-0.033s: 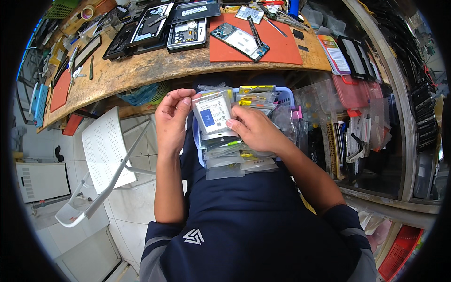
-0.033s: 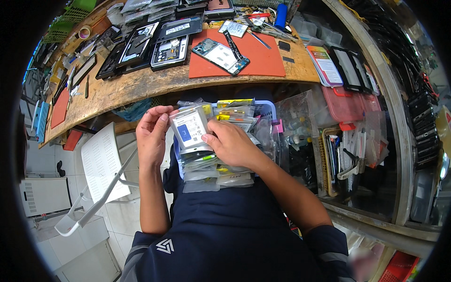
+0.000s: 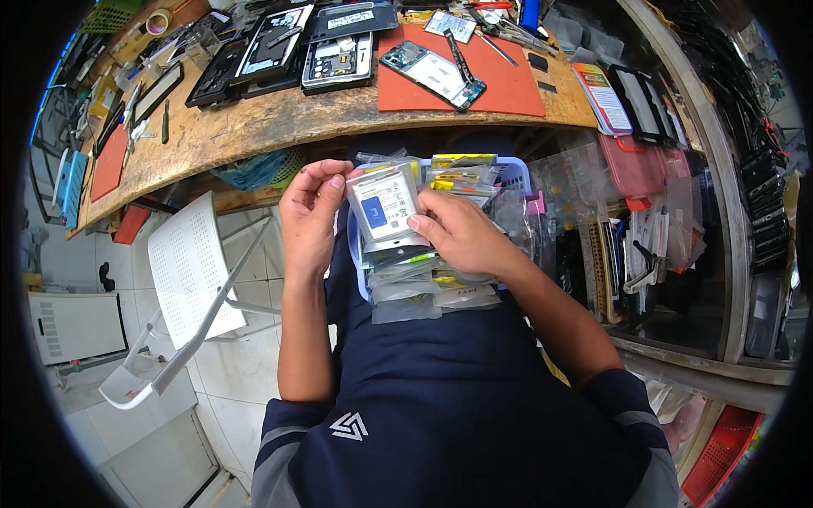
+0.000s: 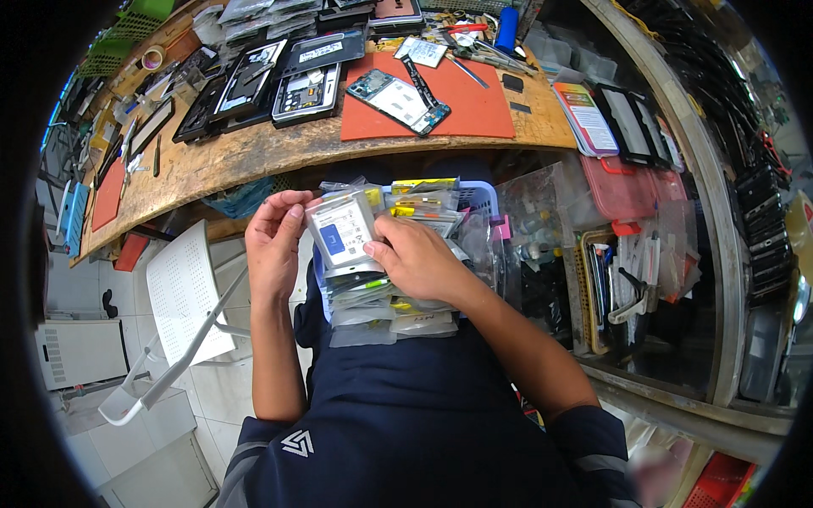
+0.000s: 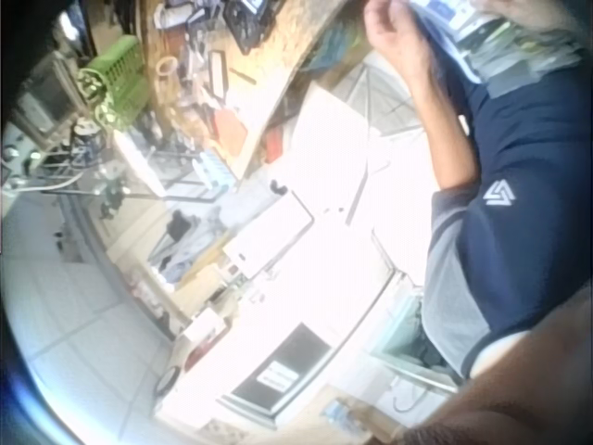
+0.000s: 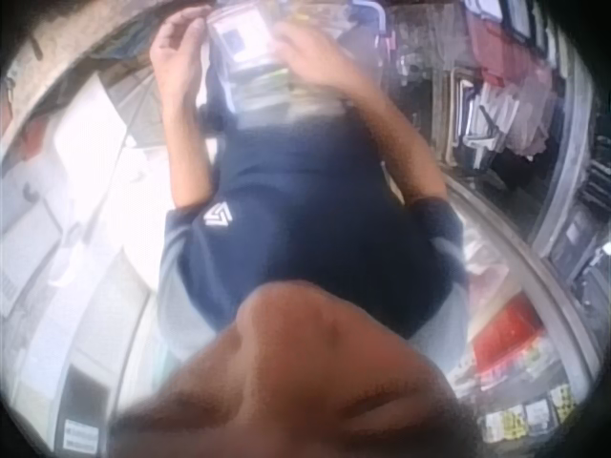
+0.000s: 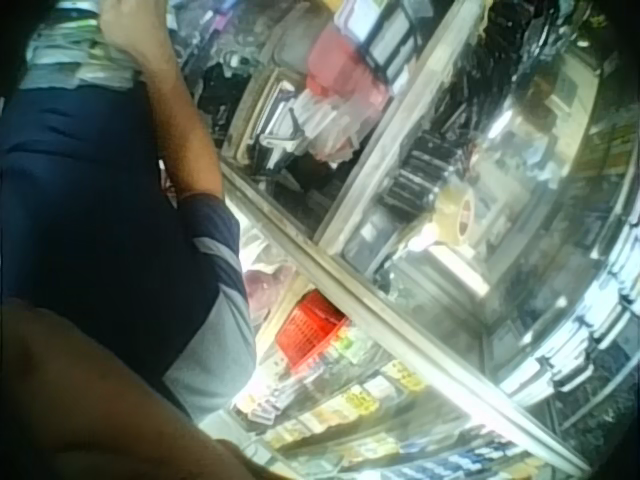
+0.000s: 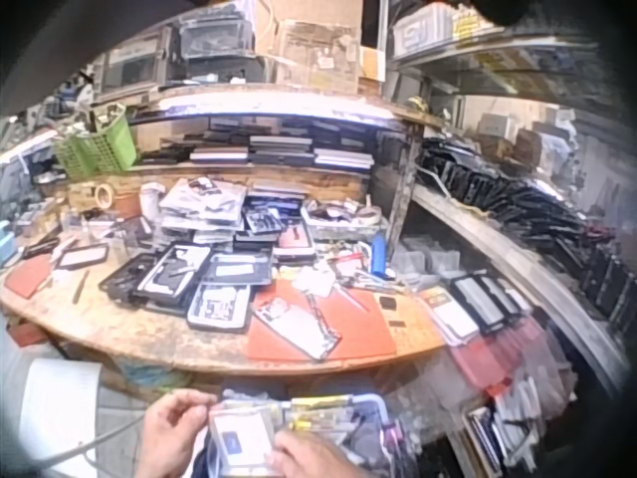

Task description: The person sorts through multiple sealed plastic bags containing electronic components, then picks up a smartphone and a battery, holding them together to compare fit. The person does not open the phone or install the battery during the clip.

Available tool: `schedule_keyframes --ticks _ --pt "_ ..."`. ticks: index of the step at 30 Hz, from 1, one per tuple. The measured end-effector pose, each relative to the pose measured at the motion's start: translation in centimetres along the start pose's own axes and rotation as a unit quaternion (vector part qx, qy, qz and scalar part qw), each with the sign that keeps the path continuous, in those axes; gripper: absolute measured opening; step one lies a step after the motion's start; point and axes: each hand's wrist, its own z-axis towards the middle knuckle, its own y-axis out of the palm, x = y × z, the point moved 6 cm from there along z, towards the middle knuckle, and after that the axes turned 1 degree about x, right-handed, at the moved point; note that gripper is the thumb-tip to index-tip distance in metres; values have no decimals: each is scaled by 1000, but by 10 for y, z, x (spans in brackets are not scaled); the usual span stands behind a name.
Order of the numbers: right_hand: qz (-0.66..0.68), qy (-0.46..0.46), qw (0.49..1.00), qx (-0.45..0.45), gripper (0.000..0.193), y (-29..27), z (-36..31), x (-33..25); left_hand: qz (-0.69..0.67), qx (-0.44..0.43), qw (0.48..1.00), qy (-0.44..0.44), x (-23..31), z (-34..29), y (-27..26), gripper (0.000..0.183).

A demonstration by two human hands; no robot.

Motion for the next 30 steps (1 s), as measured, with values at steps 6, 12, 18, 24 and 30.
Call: schedule_keyframes --ticks 6,12,18,24,30 --pt "3 -1 1000 -2 25 0 1 0 19 0 1000 -4 -1 0 -2 23" --pt "1 -15 1000 8 24 -4 5 -1 47 -18 999 5 4 4 6 25" --pt "106 -8 992 65 21 -12 3 -2 100 -58 989 -96 0 -9 9 23" --pt "228 -50 968 96 21 -36 -9 -38 54 -35 998 17 63 -27 42 26" --pt "238 -82 963 101 21 -50 -25 -62 51 -60 994 71 89 -24 59 25"
